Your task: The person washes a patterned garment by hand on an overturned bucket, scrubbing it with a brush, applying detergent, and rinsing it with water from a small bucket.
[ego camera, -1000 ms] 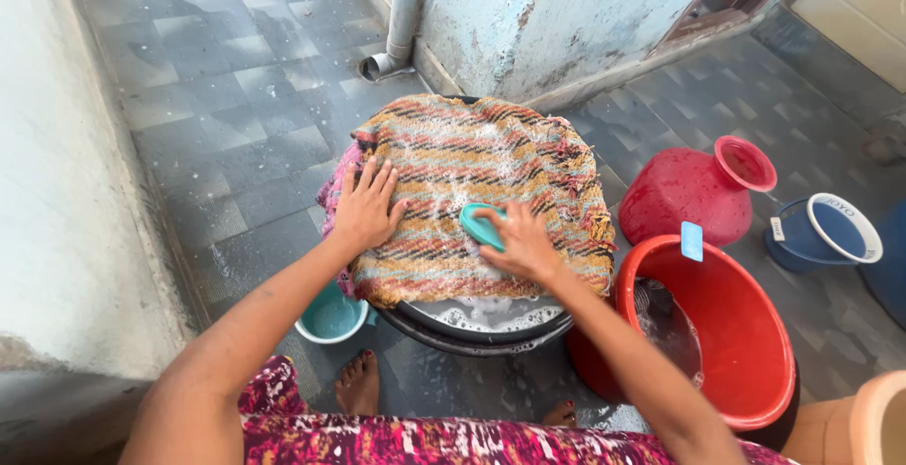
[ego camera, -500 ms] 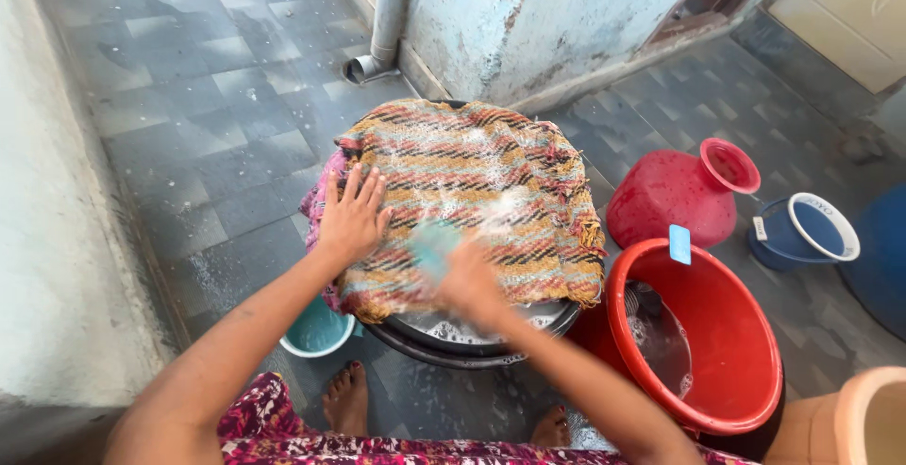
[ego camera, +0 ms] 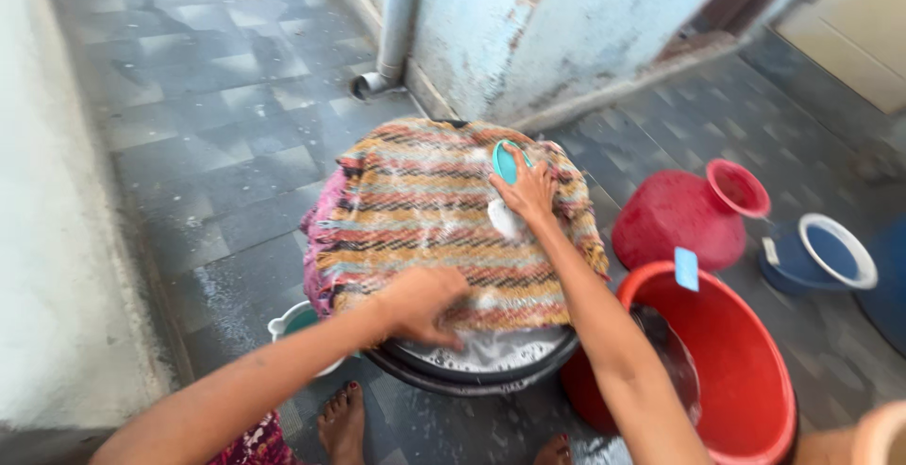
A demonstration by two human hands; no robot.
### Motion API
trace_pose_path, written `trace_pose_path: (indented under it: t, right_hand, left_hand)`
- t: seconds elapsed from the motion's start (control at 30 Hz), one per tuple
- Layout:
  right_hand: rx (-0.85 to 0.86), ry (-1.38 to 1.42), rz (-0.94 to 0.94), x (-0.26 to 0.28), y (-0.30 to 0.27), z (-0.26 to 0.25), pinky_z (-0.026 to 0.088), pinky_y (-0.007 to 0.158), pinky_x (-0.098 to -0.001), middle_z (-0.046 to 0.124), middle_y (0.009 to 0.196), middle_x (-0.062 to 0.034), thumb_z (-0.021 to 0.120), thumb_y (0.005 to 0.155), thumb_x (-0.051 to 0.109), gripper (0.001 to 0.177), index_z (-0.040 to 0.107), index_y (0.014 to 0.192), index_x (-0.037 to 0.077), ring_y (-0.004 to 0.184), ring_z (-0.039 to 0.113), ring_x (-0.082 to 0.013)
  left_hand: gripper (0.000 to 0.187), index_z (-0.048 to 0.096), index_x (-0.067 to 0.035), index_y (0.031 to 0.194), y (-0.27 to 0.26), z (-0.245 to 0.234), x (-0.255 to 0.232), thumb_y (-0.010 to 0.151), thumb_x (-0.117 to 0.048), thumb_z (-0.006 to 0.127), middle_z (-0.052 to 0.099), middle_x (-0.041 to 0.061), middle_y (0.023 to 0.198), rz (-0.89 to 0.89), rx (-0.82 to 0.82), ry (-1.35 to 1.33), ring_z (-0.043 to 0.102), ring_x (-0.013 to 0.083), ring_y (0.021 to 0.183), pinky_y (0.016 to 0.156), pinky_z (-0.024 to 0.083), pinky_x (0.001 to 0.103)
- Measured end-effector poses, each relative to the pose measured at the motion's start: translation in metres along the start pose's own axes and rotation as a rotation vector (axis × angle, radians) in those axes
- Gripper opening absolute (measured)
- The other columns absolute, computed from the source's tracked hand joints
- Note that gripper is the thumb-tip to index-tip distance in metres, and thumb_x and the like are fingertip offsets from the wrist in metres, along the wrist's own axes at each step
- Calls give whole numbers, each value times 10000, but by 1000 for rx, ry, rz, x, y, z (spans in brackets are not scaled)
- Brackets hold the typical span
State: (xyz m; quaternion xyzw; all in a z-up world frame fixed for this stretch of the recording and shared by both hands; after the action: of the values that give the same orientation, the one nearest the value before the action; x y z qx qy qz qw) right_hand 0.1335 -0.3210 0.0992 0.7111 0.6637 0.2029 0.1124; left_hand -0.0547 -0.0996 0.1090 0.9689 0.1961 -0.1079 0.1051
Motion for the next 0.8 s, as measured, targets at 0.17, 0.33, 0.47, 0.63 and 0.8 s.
trace_pose_path:
  t: [0.17,0.33,0.47,0.63,0.8]
  right_hand:
    - [264,-68,179,7,15,34,561,673,-481,446,1230,-230,728,779,502,786,447,1507,411,919,660,-431]
    - [240,-91,181,10,32,-7,584,656,-447,461,1197,-202,696,820,525,785,435,1552,410,885,680,-361]
    - [151,-119,191,-4,40,-42,572,695,-487,436,1222,-204,751,789,551,811,457,1527,392,938,622,-402]
    - [-99,-120,165,-50,28,-106,550,792,-520,464,1246,-213,786,751,543,868,485,1543,350,989,620,-387]
    - [113,-316,-19,-24,-12,-114,503,787,-548,558,1039,-224,715,868,586,688,526,1472,316,977,590,-386]
  left_hand:
    - [508,588,-30,1155,9,30,-8,832,-401,712,673,170,1055,39,28,25,687,361,957,731,557,479]
    - [196,651,-69,983,21,23,0,888,-241,647,717,159,845,7,39,-95,702,370,787,706,540,500]
    - [227,638,-19,1080,35,-9,-6,948,-202,612,704,187,874,-3,-149,-145,694,389,765,677,534,509]
    - [176,642,2,1041,59,-27,-73,961,-135,566,704,172,985,145,-391,-129,705,343,881,738,575,457]
    - [161,749,-61,824,60,22,-65,838,-183,645,714,132,848,-3,9,66,684,314,844,609,565,475]
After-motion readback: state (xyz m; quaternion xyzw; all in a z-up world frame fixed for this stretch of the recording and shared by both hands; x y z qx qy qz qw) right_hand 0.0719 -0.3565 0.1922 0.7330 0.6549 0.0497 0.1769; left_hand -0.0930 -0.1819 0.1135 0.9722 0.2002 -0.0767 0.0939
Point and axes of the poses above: each hand's wrist, its own y-axis towards the middle knuckle, its own z-axis out of the palm, x = y × z, the point moved 9 cm from there along y, towards the middle knuckle
